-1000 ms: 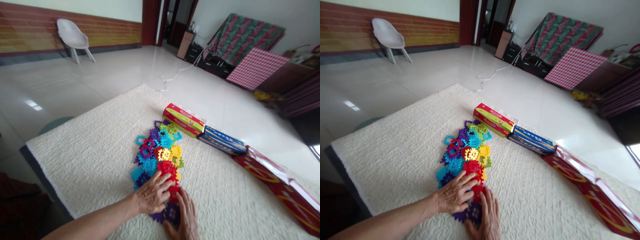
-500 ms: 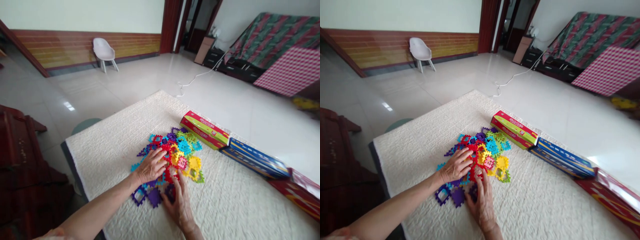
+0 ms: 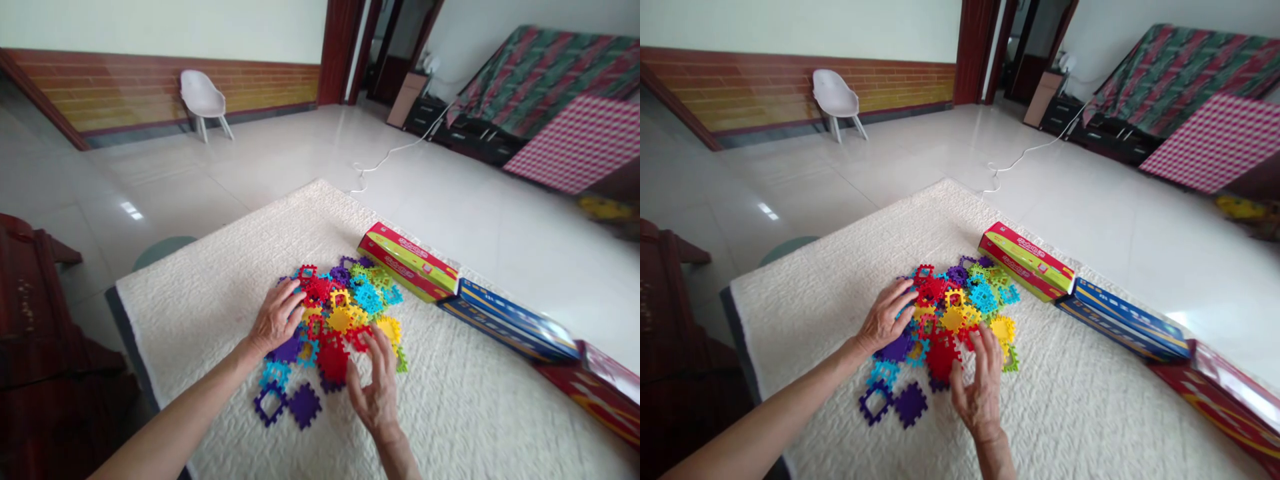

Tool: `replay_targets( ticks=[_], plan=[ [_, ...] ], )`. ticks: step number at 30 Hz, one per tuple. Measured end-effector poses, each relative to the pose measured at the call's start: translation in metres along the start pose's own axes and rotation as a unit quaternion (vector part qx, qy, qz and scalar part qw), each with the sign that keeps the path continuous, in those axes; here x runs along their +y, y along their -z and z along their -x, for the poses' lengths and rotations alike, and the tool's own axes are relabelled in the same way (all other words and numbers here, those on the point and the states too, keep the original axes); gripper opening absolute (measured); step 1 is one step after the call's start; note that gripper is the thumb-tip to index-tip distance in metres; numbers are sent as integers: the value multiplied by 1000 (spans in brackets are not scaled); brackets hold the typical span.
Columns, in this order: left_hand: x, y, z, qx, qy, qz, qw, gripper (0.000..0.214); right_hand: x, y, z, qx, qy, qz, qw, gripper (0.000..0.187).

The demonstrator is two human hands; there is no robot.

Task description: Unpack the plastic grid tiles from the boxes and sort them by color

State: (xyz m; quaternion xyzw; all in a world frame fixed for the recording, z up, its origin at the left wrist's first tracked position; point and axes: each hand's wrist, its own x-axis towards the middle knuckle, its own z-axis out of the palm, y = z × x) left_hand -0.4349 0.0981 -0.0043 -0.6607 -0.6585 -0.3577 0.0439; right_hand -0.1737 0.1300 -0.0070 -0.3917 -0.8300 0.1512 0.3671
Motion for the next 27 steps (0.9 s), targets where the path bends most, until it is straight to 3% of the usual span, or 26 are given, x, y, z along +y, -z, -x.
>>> replay_targets(
  ticks=[4,7,11,17,24,27],
  plan=[
    [-23,-11,0,55,124,-19,991,33,51,9,-1,62,-114,82,988,62],
    [-30,-20,-1,20,134,-33,990,33,69,0,-10,60,-129,91,986,66],
    [-31,-24,-5,-25,135,-48,989,36,61,-21,-25,46,-105,76,990,63],
    [-39,-28,-16,-27,149,-55,987,34,43,-40,-39,55,-69,54,995,58],
    [-38,-28,-32,-13,177,-72,981,25,45,-28,-44,12,-46,-34,998,53],
    [-38,-28,-34,-11,182,-74,980,24,58,-21,-54,73,-74,-2,995,49]
  ],
)
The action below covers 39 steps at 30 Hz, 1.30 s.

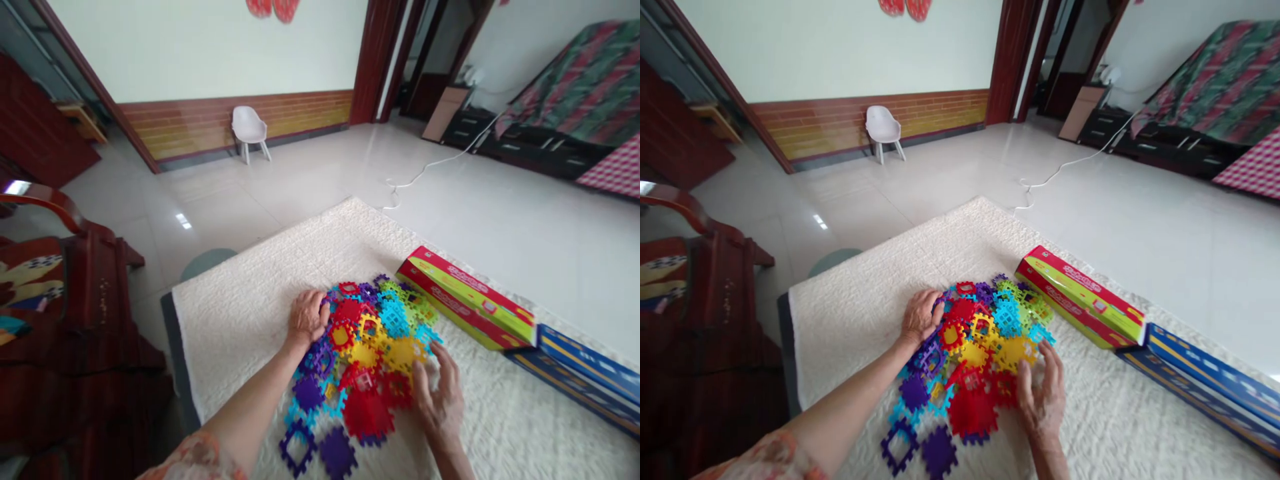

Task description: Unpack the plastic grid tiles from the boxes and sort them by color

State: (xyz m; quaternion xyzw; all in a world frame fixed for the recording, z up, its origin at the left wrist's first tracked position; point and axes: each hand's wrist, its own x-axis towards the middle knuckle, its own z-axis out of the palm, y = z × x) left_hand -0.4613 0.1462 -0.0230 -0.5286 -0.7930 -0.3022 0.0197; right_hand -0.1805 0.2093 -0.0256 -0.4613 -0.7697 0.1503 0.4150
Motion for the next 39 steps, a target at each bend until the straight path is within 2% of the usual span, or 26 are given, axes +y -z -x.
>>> replay_targets(
  ticks=[3,8,13,17,20,28,35,39],
  plan=[
    [1,1,1,1,7,1,1000,23,13,-2,-20,50,-24,36,998,51],
    [3,3,1,4,16,3,1000,21,24,-22,-46,8,-29,33,999,59],
    [1,1,0,11,18,8,1000,19,22,-32,-43,-41,-27,16,999,58],
    [-1,-3,0,17,14,13,1000,21,22,-26,-40,-17,-50,20,998,52],
    [-2,-4,0,23,7,18,1000,22,27,-25,-49,-1,-55,26,998,50],
    [-6,-9,2,47,-8,18,999,22,40,-47,-77,11,-38,29,999,52],
    [-7,-11,-2,70,-7,24,997,24,33,-50,-77,-50,-5,-6,999,46],
    [-8,-12,-4,64,-2,12,998,25,34,-47,-84,-60,-12,-10,998,46]
  ],
)
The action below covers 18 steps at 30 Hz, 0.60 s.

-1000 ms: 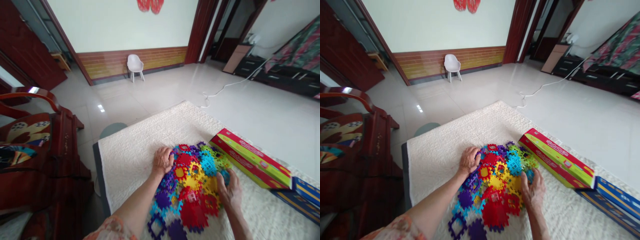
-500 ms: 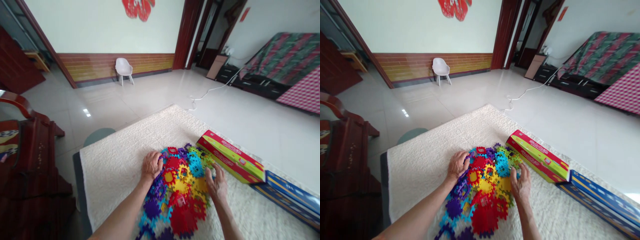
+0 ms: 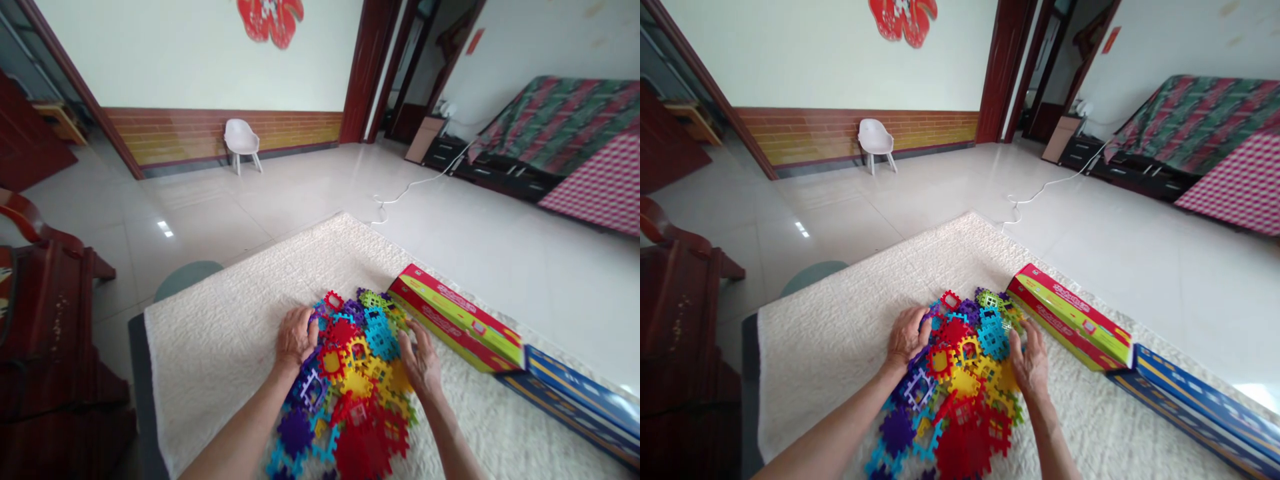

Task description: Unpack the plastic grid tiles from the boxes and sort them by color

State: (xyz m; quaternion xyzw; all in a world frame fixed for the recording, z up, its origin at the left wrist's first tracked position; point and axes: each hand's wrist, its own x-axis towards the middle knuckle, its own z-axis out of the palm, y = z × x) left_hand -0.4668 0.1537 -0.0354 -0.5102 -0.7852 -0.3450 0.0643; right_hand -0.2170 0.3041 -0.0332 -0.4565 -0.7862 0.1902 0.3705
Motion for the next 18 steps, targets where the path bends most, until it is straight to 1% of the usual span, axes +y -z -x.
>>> replay_targets(
  ticks=[5,7,9,11,13,16,18],
  plan=[
    [1,-2,-3,-35,8,-34,999,23,-5,-5,-10,-46,7,-18,999,46],
    [2,-2,-5,-49,16,-44,998,23,-9,-2,-7,-61,10,-27,998,46],
    [5,0,-6,-63,24,-50,996,24,-13,5,2,-60,10,-28,998,48],
    [7,4,-5,-80,31,-53,995,25,-15,18,17,-47,4,-22,999,50],
    [10,10,-2,-98,36,-52,993,26,-14,32,39,-34,-9,-15,999,52],
    [13,19,2,-122,47,-45,990,27,-11,49,80,-24,-28,-2,999,57],
    [15,24,0,-134,63,-36,988,27,-11,56,109,-35,-26,14,999,62]
  ],
)
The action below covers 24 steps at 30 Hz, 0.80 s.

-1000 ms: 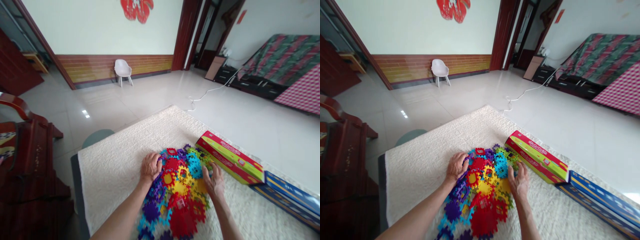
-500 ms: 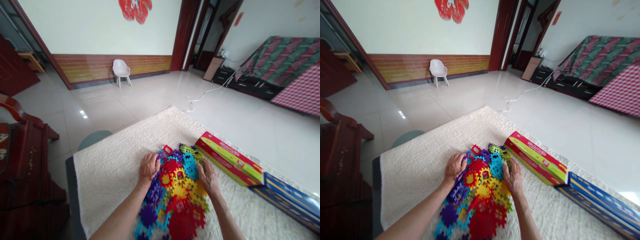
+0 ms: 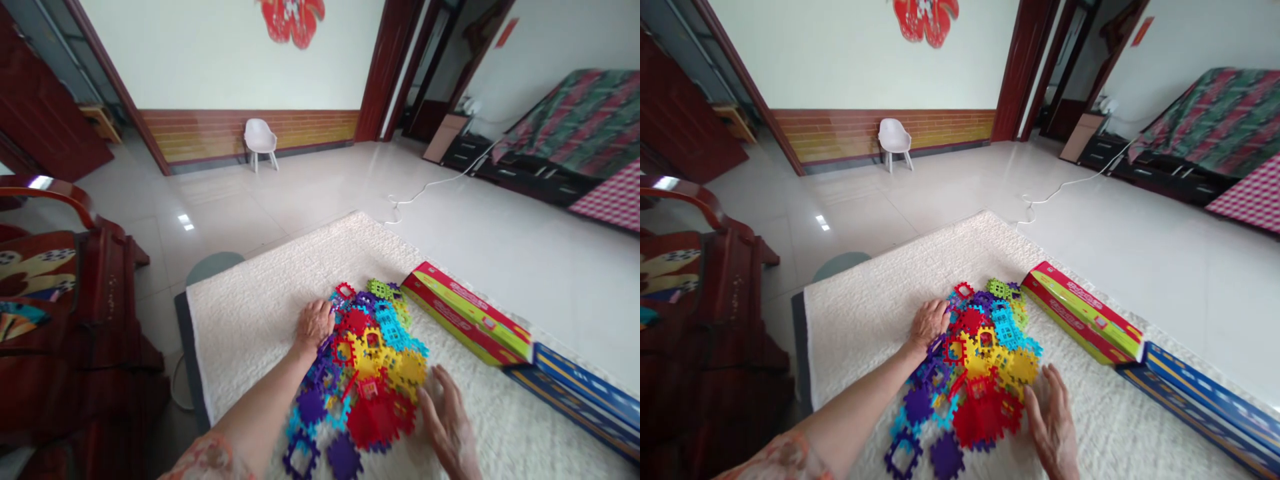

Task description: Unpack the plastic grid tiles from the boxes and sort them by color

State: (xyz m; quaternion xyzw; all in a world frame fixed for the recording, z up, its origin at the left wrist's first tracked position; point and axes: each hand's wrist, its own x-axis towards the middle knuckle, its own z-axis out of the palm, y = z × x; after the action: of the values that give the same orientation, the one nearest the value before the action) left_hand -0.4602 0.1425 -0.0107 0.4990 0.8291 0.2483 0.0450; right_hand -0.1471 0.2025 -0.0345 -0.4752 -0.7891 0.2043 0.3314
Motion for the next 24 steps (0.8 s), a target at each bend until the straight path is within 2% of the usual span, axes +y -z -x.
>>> replay_targets(
  ticks=[2,5,7,9,14,19,21,24],
  plan=[
    [2,4,-5,-9,28,14,999,28,-3,1,28,-31,18,20,999,67],
    [9,7,-12,-21,75,46,996,32,-16,-4,59,-78,80,57,992,77],
    [16,7,-13,-31,84,71,993,33,-28,-11,69,-91,126,80,985,86],
    [23,6,-8,-37,77,94,992,36,-40,-19,71,-74,151,92,981,88],
    [27,7,-1,-43,64,128,989,35,-61,-38,56,-7,156,53,986,64],
    [15,9,-17,-50,57,148,986,34,-69,-46,29,21,162,38,986,53],
    [13,9,-24,-54,53,156,985,34,-72,-50,14,23,176,25,984,49],
    [13,10,-31,-58,38,169,983,34,-79,-59,-12,-9,205,-2,979,46]
  ],
)
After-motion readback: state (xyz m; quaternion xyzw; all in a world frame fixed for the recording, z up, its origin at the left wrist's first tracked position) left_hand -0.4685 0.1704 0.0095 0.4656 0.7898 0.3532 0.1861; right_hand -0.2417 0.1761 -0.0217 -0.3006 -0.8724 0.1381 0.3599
